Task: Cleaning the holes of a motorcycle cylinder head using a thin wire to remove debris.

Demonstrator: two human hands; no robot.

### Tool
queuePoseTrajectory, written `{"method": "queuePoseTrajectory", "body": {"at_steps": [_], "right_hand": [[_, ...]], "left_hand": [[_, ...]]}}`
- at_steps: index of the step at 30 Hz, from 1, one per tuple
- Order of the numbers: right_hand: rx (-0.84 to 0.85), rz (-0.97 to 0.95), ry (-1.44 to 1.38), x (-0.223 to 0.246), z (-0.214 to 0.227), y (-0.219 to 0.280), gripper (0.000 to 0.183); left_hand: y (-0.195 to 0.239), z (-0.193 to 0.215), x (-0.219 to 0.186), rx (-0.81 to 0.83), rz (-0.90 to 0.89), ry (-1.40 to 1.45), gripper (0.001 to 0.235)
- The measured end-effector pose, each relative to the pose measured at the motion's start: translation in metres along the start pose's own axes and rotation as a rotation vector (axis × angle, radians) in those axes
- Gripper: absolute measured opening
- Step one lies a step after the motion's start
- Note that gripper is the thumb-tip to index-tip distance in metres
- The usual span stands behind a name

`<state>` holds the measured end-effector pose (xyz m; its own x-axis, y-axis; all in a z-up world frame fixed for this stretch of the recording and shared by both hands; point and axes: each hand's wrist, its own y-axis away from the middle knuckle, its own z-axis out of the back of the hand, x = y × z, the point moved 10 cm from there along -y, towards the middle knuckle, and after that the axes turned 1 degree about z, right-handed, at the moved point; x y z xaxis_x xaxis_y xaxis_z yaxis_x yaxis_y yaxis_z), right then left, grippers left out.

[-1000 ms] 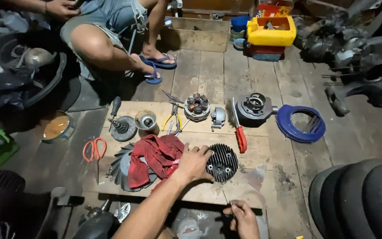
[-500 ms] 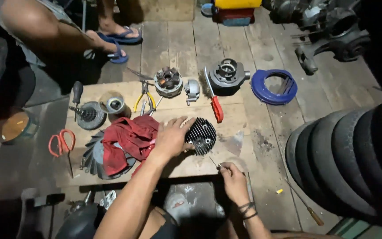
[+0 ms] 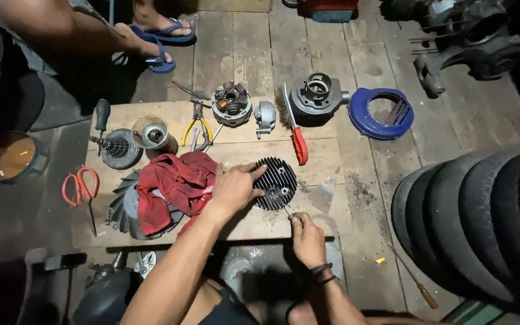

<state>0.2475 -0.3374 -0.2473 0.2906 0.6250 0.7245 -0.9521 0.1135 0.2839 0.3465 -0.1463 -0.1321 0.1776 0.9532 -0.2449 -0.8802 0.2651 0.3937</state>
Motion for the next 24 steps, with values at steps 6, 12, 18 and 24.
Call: {"method": "queuePoseTrajectory", "body": {"at_steps": [6, 12, 18, 24], "right_hand": [[-0.033, -0.014, -0.044, -0.010, -0.014, -0.001, 0.032], [-0.068, -0.044, -0.099, -0.005, -0.010, 0.005, 0.033], [0.010, -0.073, -0.046, -0.001, -0.008, 0.001, 0.034], [0.062, -0.081, 0.005, 0.025, 0.001, 0.000, 0.032]], "left_hand": [[-0.004, -0.001, 0.003, -0.037, 0.045, 0.007, 0.060], [-0.010, -0.009, 0.008, -0.071, 0.043, 0.007, 0.049], [-0.015, -0.018, 0.011, -0.082, 0.017, -0.032, 0.054], [-0.014, -0.024, 0.015, -0.062, 0.029, -0.021, 0.054]]}}
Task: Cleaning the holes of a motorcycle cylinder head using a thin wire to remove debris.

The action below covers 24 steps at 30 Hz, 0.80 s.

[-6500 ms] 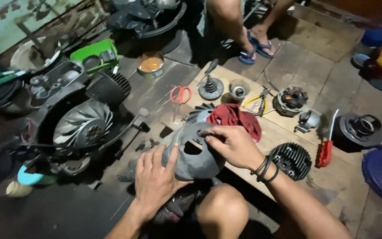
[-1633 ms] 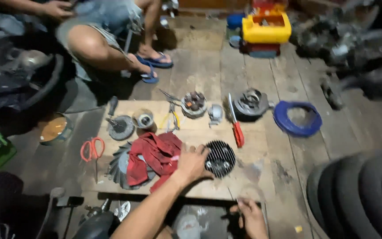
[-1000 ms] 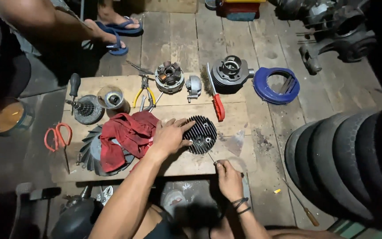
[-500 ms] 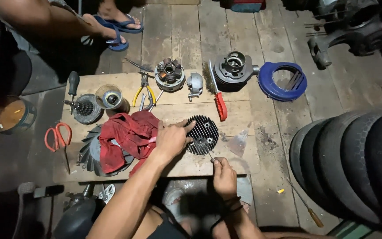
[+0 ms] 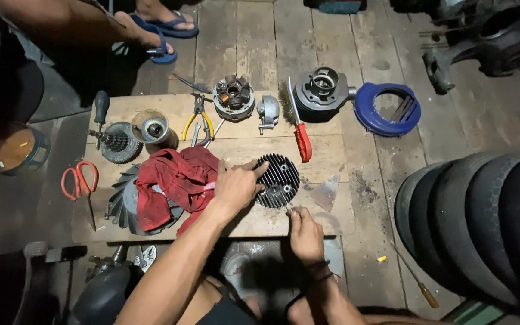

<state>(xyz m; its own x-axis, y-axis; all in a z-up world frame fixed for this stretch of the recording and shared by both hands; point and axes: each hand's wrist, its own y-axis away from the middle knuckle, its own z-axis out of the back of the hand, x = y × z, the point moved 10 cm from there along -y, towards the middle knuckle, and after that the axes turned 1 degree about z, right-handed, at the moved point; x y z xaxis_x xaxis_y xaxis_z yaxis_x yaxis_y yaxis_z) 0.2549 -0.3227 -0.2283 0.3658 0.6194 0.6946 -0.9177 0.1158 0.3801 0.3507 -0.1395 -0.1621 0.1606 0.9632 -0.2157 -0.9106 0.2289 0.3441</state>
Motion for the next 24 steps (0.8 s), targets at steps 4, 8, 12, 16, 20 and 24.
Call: {"method": "queuePoseTrajectory", "body": {"at_steps": [4, 8, 12, 16, 20, 24], "right_hand": [[0.045, 0.004, 0.042, -0.002, -0.004, -0.004, 0.031], [0.075, -0.011, 0.119, 0.001, 0.007, 0.010, 0.031], [0.073, -0.003, 0.156, 0.006, 0.007, 0.004, 0.031], [0.129, -0.046, 0.315, 0.006, 0.010, 0.011, 0.033], [0.166, -0.020, 0.419, 0.018, 0.028, 0.020, 0.034], [0.162, 0.027, 0.411, 0.032, 0.022, 0.017, 0.035]], "left_hand": [[-0.001, -0.001, 0.000, -0.004, -0.017, -0.021, 0.056], [-0.002, -0.003, 0.000, -0.007, -0.015, -0.026, 0.057], [-0.002, 0.000, 0.000, -0.009, -0.005, -0.015, 0.056], [-0.005, -0.008, 0.003, 0.002, 0.004, -0.047, 0.056], [-0.010, -0.012, 0.006, -0.012, -0.006, -0.055, 0.057], [-0.010, -0.018, 0.007, -0.007, -0.008, -0.033, 0.056]]}}
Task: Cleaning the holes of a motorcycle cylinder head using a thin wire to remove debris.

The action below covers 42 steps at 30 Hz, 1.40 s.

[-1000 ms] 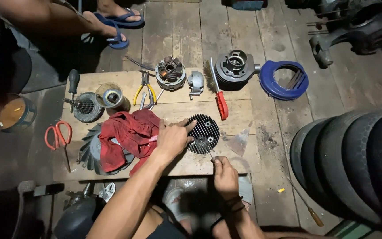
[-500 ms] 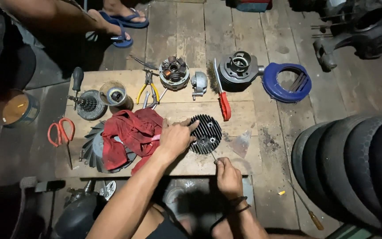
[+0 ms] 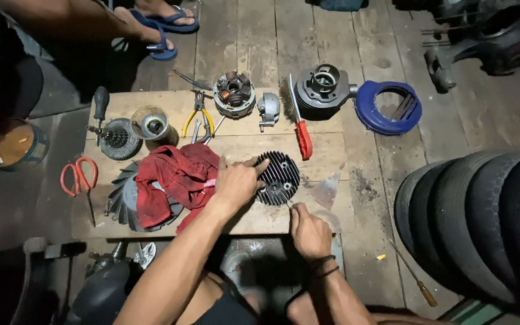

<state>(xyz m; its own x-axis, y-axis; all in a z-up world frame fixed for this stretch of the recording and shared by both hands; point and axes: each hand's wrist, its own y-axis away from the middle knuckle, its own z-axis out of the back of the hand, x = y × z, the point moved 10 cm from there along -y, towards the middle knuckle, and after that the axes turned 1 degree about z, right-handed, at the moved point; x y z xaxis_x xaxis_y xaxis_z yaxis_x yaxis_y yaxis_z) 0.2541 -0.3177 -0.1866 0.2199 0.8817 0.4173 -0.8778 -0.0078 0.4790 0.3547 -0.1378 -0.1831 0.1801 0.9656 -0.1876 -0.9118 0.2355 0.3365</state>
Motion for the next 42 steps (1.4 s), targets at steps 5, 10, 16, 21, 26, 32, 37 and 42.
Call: {"method": "queuePoseTrajectory", "body": {"at_steps": [5, 10, 16, 21, 26, 32, 37, 42], "right_hand": [[0.033, 0.002, 0.096, -0.025, -0.019, 0.000, 0.035], [-0.188, 0.137, 0.082, -0.023, -0.009, 0.007, 0.027], [-0.091, 0.050, -0.003, -0.014, -0.033, -0.005, 0.029], [-0.191, 0.083, -0.076, -0.015, -0.038, -0.018, 0.025], [-0.149, 0.142, -0.013, -0.006, -0.030, -0.014, 0.023], [-0.097, 0.062, 0.010, -0.011, -0.014, 0.002, 0.026], [-0.128, 0.173, 0.032, -0.005, -0.029, -0.010, 0.023], [-0.122, 0.088, 0.040, -0.026, -0.023, 0.006, 0.023]], "left_hand": [[-0.001, 0.003, -0.002, -0.001, 0.001, 0.015, 0.056], [0.011, 0.028, -0.013, 0.030, 0.015, -0.029, 0.061], [-0.001, 0.015, -0.010, -0.010, -0.013, -0.057, 0.065], [0.004, 0.022, -0.014, -0.021, -0.015, -0.051, 0.061], [0.004, 0.030, -0.014, -0.020, 0.001, -0.041, 0.061], [0.004, 0.027, -0.014, -0.020, -0.017, -0.062, 0.057], [0.004, 0.029, -0.014, 0.003, -0.012, -0.027, 0.063], [0.015, 0.044, -0.017, 0.033, -0.010, -0.012, 0.065]]}}
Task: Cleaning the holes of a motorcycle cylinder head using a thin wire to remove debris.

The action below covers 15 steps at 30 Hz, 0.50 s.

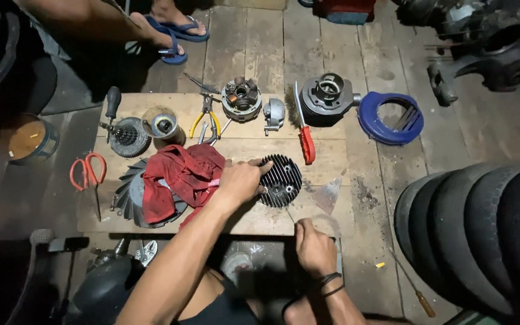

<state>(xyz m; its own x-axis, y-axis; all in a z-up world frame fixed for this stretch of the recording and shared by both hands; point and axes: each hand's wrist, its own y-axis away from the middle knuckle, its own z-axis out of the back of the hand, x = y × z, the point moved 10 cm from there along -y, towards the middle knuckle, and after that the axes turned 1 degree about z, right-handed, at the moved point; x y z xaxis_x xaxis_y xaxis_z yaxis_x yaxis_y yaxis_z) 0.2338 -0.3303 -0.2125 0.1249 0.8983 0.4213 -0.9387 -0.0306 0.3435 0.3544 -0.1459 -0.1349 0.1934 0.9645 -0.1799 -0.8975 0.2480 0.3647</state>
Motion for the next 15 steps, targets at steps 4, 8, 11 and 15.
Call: {"method": "queuePoseTrajectory", "body": {"at_steps": [4, 8, 11, 15], "right_hand": [[0.001, -0.035, -0.070, 0.018, 0.011, 0.003, 0.027], [-0.153, 0.022, 0.008, 0.019, -0.012, -0.013, 0.023], [-0.200, 0.046, 0.097, 0.027, -0.012, -0.022, 0.023], [-0.031, -0.013, 0.114, 0.031, -0.011, -0.021, 0.028]], "left_hand": [[0.006, 0.000, -0.001, 0.074, 0.011, 0.032, 0.072], [-0.002, -0.015, 0.003, 0.104, 0.019, 0.003, 0.078], [-0.006, -0.014, 0.002, 0.046, -0.030, -0.015, 0.085], [0.001, -0.007, -0.001, 0.058, -0.003, -0.057, 0.083]]}}
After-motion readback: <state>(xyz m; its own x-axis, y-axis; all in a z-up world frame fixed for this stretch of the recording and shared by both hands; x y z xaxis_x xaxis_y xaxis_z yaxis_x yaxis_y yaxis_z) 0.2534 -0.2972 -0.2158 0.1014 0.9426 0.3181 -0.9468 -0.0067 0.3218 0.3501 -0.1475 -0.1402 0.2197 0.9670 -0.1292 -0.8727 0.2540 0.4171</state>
